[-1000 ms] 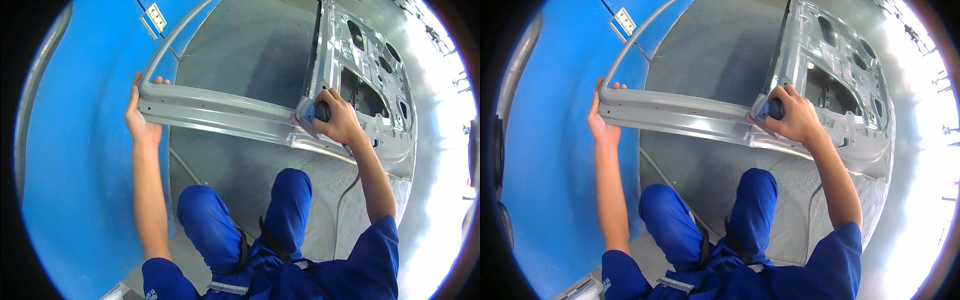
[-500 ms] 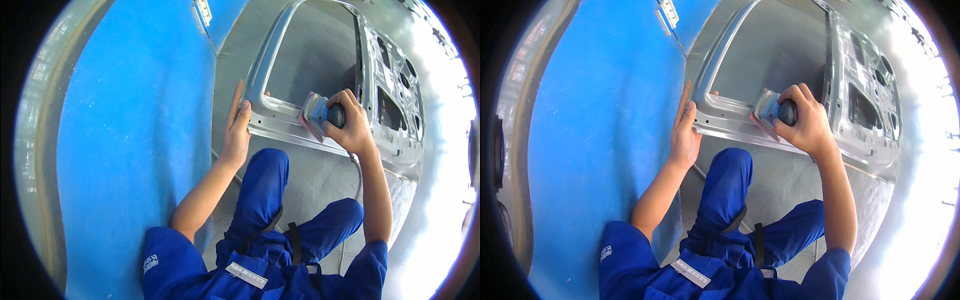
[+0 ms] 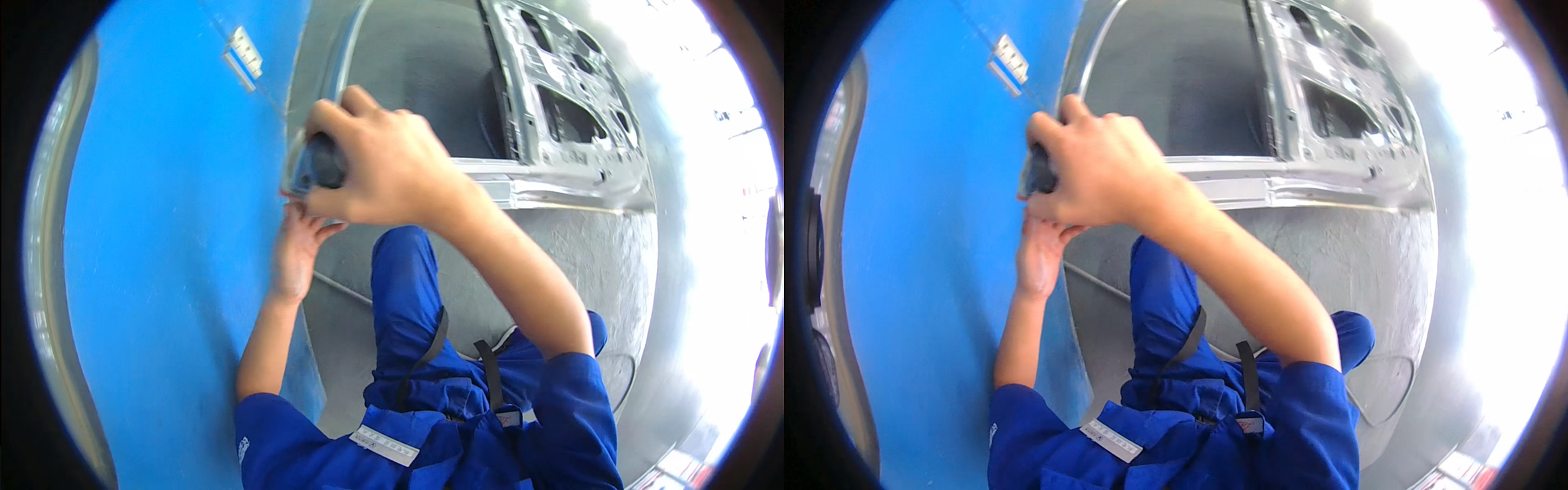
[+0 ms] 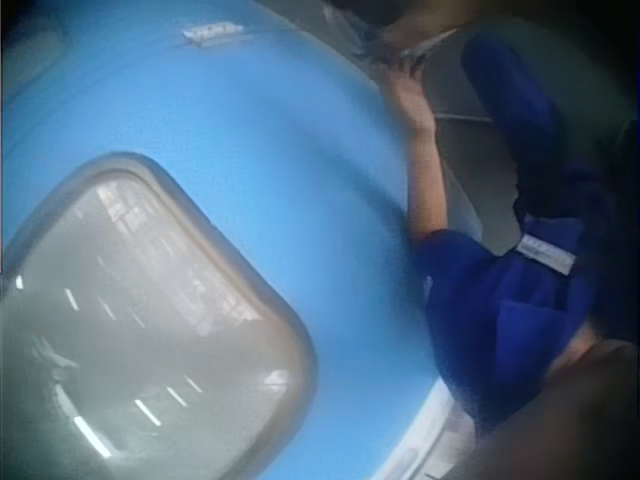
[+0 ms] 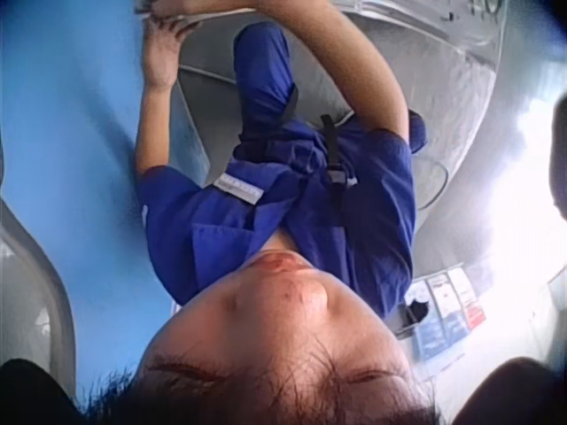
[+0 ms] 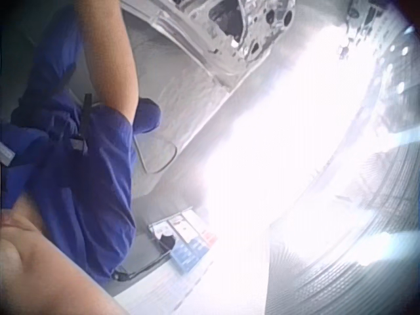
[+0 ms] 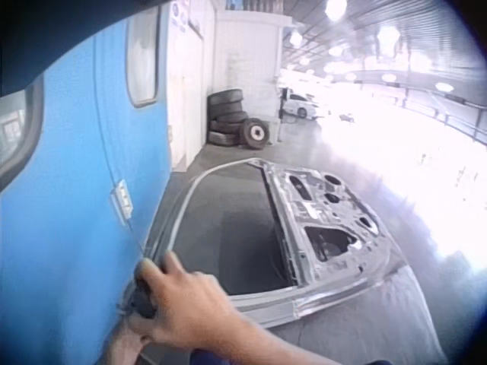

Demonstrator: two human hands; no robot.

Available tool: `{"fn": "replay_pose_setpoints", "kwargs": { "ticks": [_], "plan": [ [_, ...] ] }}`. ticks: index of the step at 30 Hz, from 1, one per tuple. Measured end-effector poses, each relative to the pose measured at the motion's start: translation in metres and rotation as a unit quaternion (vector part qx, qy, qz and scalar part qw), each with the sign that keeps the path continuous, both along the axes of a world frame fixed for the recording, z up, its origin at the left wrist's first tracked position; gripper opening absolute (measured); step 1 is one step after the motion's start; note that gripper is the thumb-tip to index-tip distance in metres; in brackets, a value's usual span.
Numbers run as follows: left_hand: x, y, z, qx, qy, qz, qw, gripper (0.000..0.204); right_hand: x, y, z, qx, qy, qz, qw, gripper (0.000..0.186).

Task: The person sands a large gray car door with an electric sander, moving along the edges and flat surfaces. They switch to a handheld sanding block to finish the edges and wipe the surface.

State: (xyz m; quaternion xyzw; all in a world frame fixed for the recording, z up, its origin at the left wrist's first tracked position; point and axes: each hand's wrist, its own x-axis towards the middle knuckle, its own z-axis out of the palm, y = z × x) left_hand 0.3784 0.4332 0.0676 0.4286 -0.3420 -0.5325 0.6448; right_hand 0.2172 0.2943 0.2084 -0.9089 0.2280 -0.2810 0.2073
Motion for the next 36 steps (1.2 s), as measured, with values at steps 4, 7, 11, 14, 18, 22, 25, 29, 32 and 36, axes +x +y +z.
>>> {"fn": "replay_pose_setpoints", "kwargs": {
  "ticks": [4, 7, 11, 14, 18, 22, 25, 29, 32, 36],
  "plan": [
    [-0.007, 0.001, 0.007, 0.025, -0.002, -0.012, 1.0, 0.056, -0.043, -0.02, -0.033, 0.049, 0.016, -0.069, 0.996, 0.064],
    [-0.001, 0.003, -0.007, 0.005, -0.001, -0.027, 1.0, 0.057, -0.11, -0.055, -0.065, 0.122, 0.105, -0.18, 0.97, 0.065],
    [-0.019, -0.014, 0.009, 0.006, -0.002, -0.018, 1.0, 0.058, -0.185, -0.098, -0.098, 0.149, 0.165, -0.313, 0.923, 0.062],
    [-0.023, -0.021, 0.011, 0.005, 0.006, -0.01, 1.0, 0.057, -0.155, -0.081, -0.082, 0.16, 0.16, -0.283, 0.932, 0.066],
    [-0.018, -0.027, -0.004, 0.001, 0.028, 0.02, 0.999, 0.055, -0.062, -0.026, -0.036, 0.147, 0.063, -0.152, 0.975, 0.068],
    [-0.035, -0.026, -0.008, 0.022, 0.04, 0.158, 0.986, 0.051, -0.019, -0.001, -0.013, 0.117, 0.001, -0.058, 0.991, 0.059],
    [-0.025, -0.026, -0.01, -0.002, 0.032, 0.118, 0.993, 0.047, -0.046, -0.01, -0.027, 0.147, 0.025, -0.132, 0.98, 0.064],
    [-0.039, -0.031, 0.0, 0.018, 0.025, 0.188, 0.982, 0.046, -0.136, -0.053, -0.089, 0.148, 0.042, -0.31, 0.938, 0.064],
    [-0.04, -0.034, -0.007, 0.023, 0.019, 0.207, 0.978, 0.047, -0.212, -0.098, -0.127, 0.129, 0.089, -0.446, 0.881, 0.065],
    [-0.053, -0.039, 0.007, 0.025, 0.034, 0.239, 0.97, 0.047, -0.243, -0.098, -0.144, 0.11, 0.072, -0.509, 0.851, 0.063]
  ]
}}
